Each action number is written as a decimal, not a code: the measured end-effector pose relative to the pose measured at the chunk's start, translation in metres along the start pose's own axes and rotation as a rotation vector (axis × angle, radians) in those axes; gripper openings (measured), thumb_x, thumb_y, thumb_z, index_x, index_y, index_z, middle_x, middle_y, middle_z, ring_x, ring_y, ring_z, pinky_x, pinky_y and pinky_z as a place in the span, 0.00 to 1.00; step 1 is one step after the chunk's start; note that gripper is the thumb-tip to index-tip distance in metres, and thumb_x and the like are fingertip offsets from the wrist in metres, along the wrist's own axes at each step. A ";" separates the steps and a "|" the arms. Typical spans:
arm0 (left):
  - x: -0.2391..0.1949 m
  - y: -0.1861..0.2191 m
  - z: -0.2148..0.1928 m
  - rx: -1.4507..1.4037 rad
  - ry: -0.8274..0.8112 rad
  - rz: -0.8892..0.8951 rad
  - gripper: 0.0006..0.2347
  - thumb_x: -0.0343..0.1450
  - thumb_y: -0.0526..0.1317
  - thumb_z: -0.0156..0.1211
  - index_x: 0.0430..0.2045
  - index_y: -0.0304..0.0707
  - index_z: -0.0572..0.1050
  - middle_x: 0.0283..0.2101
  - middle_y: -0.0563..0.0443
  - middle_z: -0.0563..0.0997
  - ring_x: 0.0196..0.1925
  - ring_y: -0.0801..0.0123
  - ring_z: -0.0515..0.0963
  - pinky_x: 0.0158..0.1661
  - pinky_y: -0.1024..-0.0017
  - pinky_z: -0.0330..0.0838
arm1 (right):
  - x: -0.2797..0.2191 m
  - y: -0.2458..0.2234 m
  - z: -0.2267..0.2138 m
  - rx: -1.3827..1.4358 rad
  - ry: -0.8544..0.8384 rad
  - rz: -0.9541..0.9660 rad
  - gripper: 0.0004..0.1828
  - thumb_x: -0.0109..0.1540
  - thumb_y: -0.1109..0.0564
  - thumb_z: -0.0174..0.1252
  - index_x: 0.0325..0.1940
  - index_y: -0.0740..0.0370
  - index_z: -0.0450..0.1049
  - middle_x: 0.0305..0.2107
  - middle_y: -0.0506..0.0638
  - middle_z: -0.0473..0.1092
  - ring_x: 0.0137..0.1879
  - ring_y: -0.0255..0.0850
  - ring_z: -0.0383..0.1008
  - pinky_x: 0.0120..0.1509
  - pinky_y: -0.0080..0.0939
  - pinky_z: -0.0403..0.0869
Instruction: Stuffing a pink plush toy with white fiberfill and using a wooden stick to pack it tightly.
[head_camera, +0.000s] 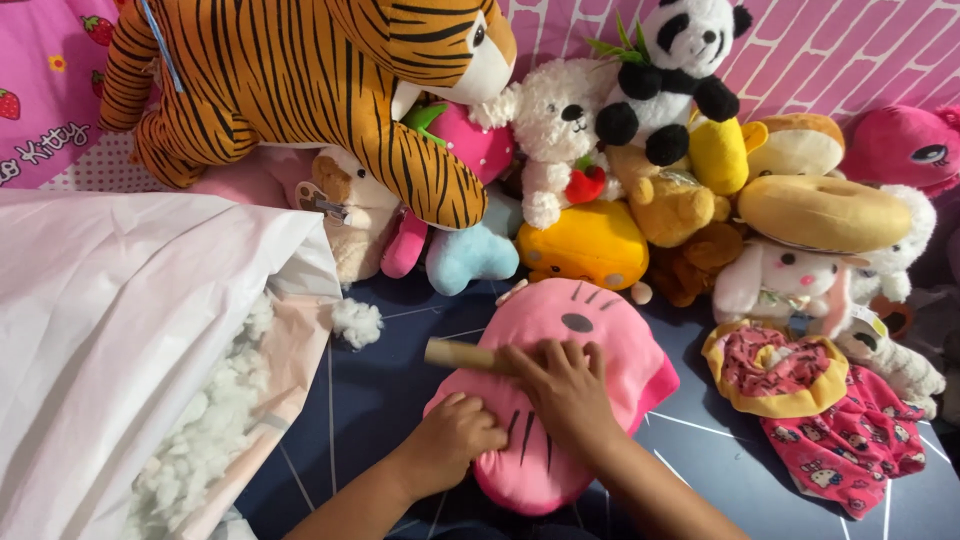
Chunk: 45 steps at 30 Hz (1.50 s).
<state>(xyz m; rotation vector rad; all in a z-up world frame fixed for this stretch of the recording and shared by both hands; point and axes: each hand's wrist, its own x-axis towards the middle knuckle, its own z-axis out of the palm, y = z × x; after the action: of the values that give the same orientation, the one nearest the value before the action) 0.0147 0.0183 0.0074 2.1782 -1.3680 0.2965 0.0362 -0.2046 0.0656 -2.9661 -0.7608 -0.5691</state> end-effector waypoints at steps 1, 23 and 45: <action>0.000 -0.001 -0.002 0.012 0.017 -0.029 0.07 0.64 0.30 0.54 0.28 0.45 0.78 0.27 0.56 0.75 0.33 0.57 0.71 0.39 0.60 0.64 | 0.007 0.006 0.008 -0.015 -0.050 0.026 0.28 0.65 0.44 0.51 0.71 0.31 0.64 0.49 0.45 0.67 0.54 0.51 0.64 0.61 0.64 0.59; -0.002 0.002 0.003 0.083 0.037 0.011 0.09 0.67 0.27 0.52 0.25 0.46 0.75 0.25 0.59 0.70 0.32 0.63 0.66 0.34 0.64 0.60 | 0.003 0.104 -0.015 0.056 0.264 0.284 0.26 0.66 0.45 0.59 0.70 0.35 0.71 0.43 0.49 0.68 0.49 0.48 0.68 0.54 0.54 0.58; 0.002 0.003 -0.003 0.022 0.063 -0.028 0.10 0.65 0.25 0.50 0.28 0.44 0.75 0.27 0.55 0.72 0.32 0.59 0.67 0.38 0.62 0.63 | 0.026 0.133 0.066 0.083 -0.082 0.466 0.28 0.67 0.29 0.41 0.71 0.23 0.65 0.50 0.49 0.69 0.60 0.54 0.65 0.61 0.56 0.53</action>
<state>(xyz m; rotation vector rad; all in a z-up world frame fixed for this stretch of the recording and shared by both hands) 0.0135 0.0176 0.0118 2.1851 -1.3047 0.3681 0.1421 -0.3022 0.0215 -2.9476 -0.0761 -0.3743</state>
